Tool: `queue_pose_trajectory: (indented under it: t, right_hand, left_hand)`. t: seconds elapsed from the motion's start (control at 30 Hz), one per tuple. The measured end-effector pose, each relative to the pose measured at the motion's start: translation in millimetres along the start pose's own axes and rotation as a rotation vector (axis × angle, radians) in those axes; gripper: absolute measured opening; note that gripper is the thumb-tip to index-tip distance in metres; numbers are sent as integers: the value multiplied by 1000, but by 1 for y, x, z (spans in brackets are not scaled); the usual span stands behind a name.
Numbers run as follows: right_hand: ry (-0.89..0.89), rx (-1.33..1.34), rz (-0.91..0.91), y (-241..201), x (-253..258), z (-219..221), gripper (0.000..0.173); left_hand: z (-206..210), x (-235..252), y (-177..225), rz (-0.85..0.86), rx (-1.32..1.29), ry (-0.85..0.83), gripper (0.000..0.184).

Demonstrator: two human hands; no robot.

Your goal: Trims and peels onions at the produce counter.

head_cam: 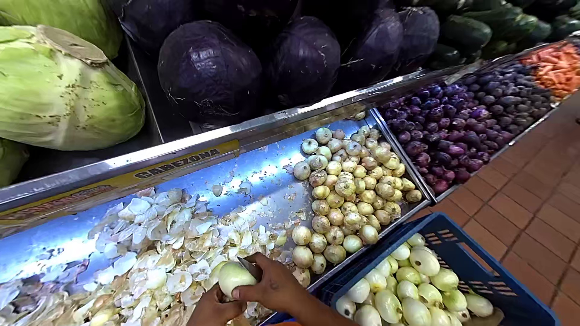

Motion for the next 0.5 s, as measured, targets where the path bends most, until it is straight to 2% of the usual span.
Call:
queue_pose_trajectory:
  t: [0.1,0.27,0.4,0.47,0.5]
  right_hand:
    - [208,3,14,19,-18,3,75]
    - [315,-17,50,37,-59,-3,72]
    - [445,169,119,68,-94,-17,66]
    - [536,322,133,93,-114,-27,64]
    - [596,430,138,106,-127,-34,60]
  left_hand:
    - [6,1,-20,-22,222,34,25]
    - [36,-4,-33,109,389,-179,25]
    - [62,-15,-19,520,451,-425,26]
    - [64,-14,-10,590,480,-439,33]
    - [61,-7,-8,573,488,-380,39]
Point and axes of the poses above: each hand's wrist, its own x-axis towards the middle knuckle, its own z-axis out of the palm, y = z × x, the point moved 7 cm from there along x, towards the middle knuckle, and after that the axes turned 9 degrees about x, right-handed, at the moved point
